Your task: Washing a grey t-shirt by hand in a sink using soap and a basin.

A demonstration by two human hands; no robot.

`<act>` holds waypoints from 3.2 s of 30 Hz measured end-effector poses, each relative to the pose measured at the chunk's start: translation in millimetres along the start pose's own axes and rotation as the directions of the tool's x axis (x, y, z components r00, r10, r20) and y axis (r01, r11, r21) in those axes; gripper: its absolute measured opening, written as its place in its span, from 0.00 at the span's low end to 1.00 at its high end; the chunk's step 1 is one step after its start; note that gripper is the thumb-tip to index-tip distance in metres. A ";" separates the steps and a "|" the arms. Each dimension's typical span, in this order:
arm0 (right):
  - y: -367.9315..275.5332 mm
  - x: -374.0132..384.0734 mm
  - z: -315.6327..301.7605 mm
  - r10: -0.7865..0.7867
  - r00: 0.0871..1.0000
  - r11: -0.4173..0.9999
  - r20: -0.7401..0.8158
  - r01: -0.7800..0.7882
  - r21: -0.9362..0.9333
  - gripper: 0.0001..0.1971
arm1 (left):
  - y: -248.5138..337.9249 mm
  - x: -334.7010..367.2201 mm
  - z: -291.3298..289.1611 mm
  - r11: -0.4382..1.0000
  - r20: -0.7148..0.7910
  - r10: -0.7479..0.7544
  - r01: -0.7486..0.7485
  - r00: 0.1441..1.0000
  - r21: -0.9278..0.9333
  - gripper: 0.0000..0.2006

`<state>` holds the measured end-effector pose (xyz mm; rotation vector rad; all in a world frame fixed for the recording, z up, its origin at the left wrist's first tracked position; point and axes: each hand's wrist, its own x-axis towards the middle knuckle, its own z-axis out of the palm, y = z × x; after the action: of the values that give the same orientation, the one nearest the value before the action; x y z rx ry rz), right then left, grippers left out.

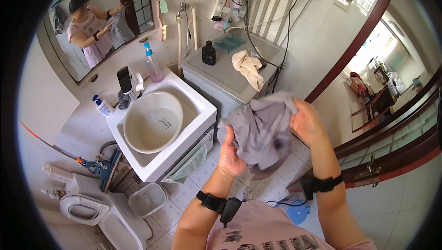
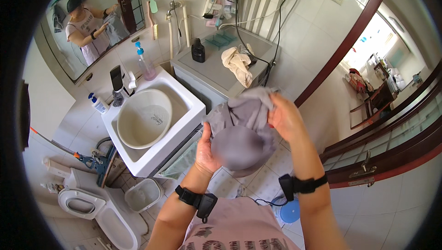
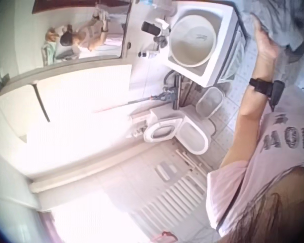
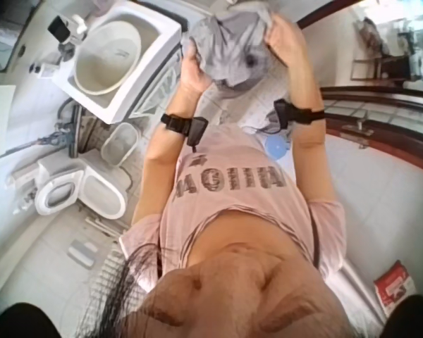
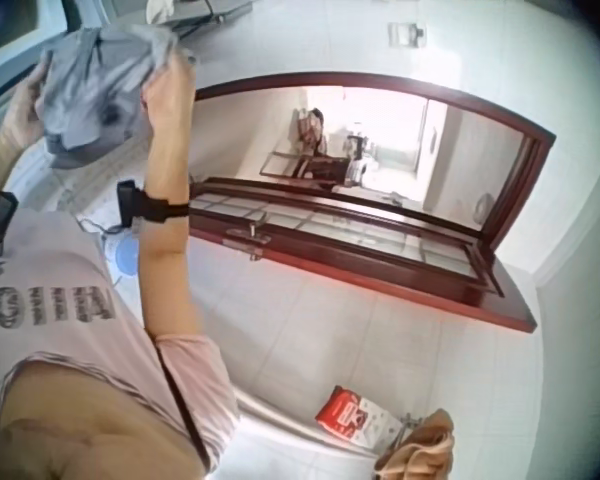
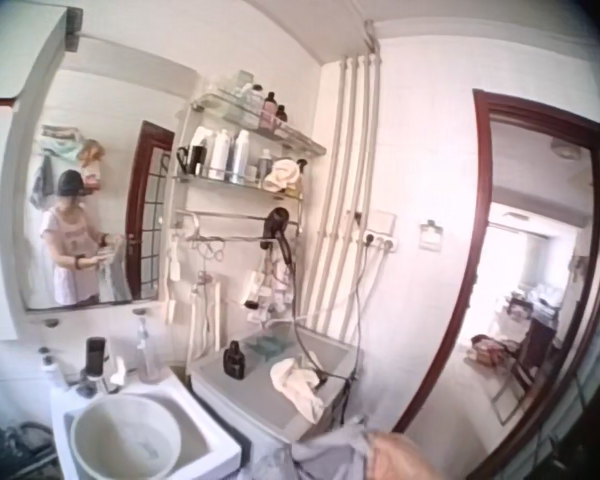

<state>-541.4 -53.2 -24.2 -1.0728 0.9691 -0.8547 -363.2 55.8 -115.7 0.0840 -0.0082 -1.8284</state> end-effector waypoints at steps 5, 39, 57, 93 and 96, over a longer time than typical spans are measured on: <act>-18.1 6.2 12.5 -0.064 0.990 0.997 0.127 0.060 0.038 0.21 | -11.5 4.0 2.0 0.998 -0.046 0.062 -0.063 0.997 -0.009 0.28; -41.7 -1.1 -21.9 -0.316 0.879 0.753 0.358 0.002 0.658 0.23 | 82.0 -39.3 -83.6 0.015 -0.585 -0.188 0.598 0.789 0.801 0.45; -41.1 25.6 89.8 -0.206 0.864 0.503 0.460 0.497 -0.707 0.19 | -12.0 28.6 -16.0 0.725 -0.319 -0.106 0.293 0.942 0.623 0.22; 8.4 45.6 105.0 -0.655 0.657 0.147 0.373 0.595 -0.790 0.10 | -26.2 -60.4 -10.1 -0.076 0.154 -0.308 -0.185 0.939 0.980 0.16; 3.2 38.9 128.6 -0.718 0.601 0.258 0.351 0.698 -0.668 0.11 | -29.7 -49.2 -26.5 -0.388 0.007 -0.382 -0.167 0.924 0.907 0.17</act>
<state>-407.6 -48.1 -12.5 -2.4048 0.8393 -1.2194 -377.7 111.9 -141.0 1.0901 -2.0958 -1.3428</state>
